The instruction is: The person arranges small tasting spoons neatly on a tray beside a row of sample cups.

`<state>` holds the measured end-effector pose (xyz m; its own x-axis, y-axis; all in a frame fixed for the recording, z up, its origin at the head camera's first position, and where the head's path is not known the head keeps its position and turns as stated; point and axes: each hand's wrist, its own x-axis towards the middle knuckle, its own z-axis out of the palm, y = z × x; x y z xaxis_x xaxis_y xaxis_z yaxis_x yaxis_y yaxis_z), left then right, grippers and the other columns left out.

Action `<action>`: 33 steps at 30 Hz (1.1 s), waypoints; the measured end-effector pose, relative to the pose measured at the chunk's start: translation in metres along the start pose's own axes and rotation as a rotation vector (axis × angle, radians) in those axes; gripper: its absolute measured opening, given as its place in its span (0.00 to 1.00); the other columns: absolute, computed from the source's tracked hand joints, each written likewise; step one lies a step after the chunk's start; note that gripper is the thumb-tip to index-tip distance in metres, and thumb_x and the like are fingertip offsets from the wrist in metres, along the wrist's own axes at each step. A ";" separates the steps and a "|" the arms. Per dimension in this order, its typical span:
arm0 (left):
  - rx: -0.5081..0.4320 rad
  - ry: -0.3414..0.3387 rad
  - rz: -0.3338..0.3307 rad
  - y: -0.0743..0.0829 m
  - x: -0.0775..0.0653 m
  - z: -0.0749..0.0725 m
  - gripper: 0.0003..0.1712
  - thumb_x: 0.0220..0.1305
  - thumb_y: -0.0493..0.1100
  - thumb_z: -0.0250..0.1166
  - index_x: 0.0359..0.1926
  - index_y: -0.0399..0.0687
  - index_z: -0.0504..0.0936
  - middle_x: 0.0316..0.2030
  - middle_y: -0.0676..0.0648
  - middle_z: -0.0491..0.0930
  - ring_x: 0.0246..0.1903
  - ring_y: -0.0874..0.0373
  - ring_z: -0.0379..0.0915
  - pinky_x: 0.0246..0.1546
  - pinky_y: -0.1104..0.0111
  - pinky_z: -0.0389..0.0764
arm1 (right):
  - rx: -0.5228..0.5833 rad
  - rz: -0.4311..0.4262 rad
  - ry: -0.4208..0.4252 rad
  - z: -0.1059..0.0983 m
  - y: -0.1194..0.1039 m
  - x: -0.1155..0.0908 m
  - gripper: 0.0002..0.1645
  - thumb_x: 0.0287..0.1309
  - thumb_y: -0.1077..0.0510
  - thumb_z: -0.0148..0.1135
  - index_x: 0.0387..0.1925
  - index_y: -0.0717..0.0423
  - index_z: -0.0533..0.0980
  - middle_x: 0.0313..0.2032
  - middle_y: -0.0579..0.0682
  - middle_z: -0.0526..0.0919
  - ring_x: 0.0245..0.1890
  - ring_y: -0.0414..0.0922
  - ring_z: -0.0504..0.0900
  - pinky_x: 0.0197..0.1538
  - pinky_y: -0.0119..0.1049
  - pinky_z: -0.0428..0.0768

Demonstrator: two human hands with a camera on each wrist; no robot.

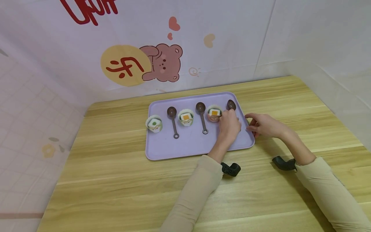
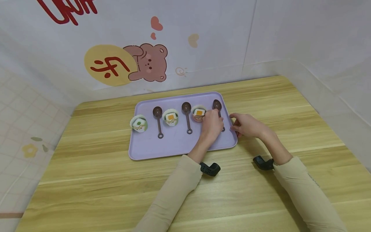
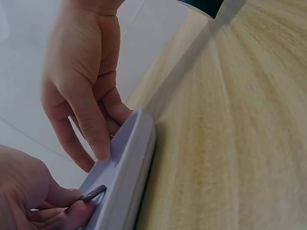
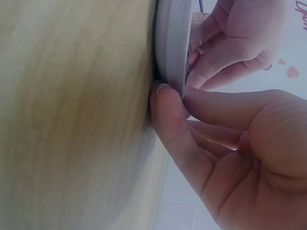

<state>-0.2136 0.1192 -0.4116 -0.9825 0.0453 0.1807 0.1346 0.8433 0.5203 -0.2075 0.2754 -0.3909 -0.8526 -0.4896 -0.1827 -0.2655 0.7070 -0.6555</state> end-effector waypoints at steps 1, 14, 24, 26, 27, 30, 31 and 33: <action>0.002 0.000 0.004 0.000 0.000 0.000 0.08 0.61 0.40 0.72 0.40 0.42 0.86 0.34 0.45 0.83 0.35 0.51 0.85 0.33 0.66 0.84 | -0.002 0.000 0.001 0.000 0.000 0.000 0.28 0.66 0.71 0.59 0.63 0.78 0.63 0.31 0.55 0.84 0.24 0.47 0.85 0.29 0.38 0.85; 0.050 0.010 0.015 -0.001 -0.002 0.002 0.06 0.62 0.43 0.72 0.37 0.46 0.89 0.33 0.47 0.85 0.34 0.54 0.85 0.32 0.67 0.84 | -0.011 -0.006 0.009 0.001 0.002 0.001 0.28 0.65 0.71 0.60 0.63 0.78 0.63 0.30 0.55 0.84 0.23 0.46 0.84 0.28 0.37 0.85; 0.127 0.009 0.025 0.004 -0.006 0.000 0.11 0.66 0.48 0.70 0.41 0.46 0.87 0.34 0.47 0.85 0.34 0.56 0.84 0.32 0.69 0.83 | -0.018 -0.018 0.012 0.000 0.002 0.000 0.28 0.65 0.71 0.60 0.63 0.78 0.64 0.30 0.55 0.84 0.22 0.46 0.84 0.28 0.37 0.85; 0.143 0.004 0.033 0.005 -0.007 -0.002 0.13 0.67 0.49 0.68 0.42 0.44 0.87 0.35 0.46 0.84 0.34 0.56 0.84 0.32 0.69 0.83 | -0.017 -0.016 0.013 0.000 0.002 0.000 0.28 0.65 0.71 0.60 0.63 0.78 0.64 0.30 0.55 0.84 0.23 0.46 0.84 0.28 0.37 0.85; 0.146 -0.002 0.036 0.006 -0.008 -0.003 0.14 0.68 0.50 0.67 0.43 0.44 0.86 0.35 0.46 0.84 0.34 0.56 0.84 0.32 0.69 0.83 | -0.015 -0.017 0.013 0.000 0.002 0.000 0.28 0.65 0.71 0.59 0.63 0.78 0.64 0.30 0.55 0.84 0.23 0.46 0.84 0.28 0.37 0.85; 0.130 -0.019 0.036 0.009 -0.010 -0.006 0.15 0.71 0.51 0.65 0.42 0.44 0.86 0.35 0.46 0.85 0.34 0.56 0.84 0.30 0.69 0.83 | -0.010 -0.020 0.012 0.000 0.002 0.000 0.27 0.65 0.71 0.59 0.63 0.78 0.64 0.30 0.55 0.84 0.23 0.46 0.84 0.29 0.37 0.85; 0.126 -0.023 0.035 0.010 -0.010 -0.007 0.15 0.71 0.51 0.64 0.41 0.44 0.86 0.35 0.46 0.85 0.33 0.56 0.84 0.29 0.69 0.82 | -0.010 -0.019 0.010 0.000 0.002 0.000 0.27 0.65 0.71 0.59 0.63 0.78 0.64 0.30 0.55 0.85 0.23 0.46 0.84 0.29 0.37 0.85; 0.122 -0.031 0.030 0.011 -0.011 -0.009 0.16 0.72 0.52 0.63 0.40 0.44 0.86 0.34 0.47 0.84 0.32 0.56 0.84 0.27 0.69 0.82 | -0.011 -0.016 0.006 0.000 0.001 0.000 0.28 0.66 0.71 0.59 0.64 0.78 0.64 0.31 0.55 0.85 0.23 0.46 0.84 0.29 0.37 0.85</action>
<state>-0.1999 0.1234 -0.4003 -0.9820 0.0867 0.1679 0.1494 0.9000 0.4095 -0.2077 0.2765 -0.3911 -0.8509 -0.4977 -0.1684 -0.2838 0.7050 -0.6499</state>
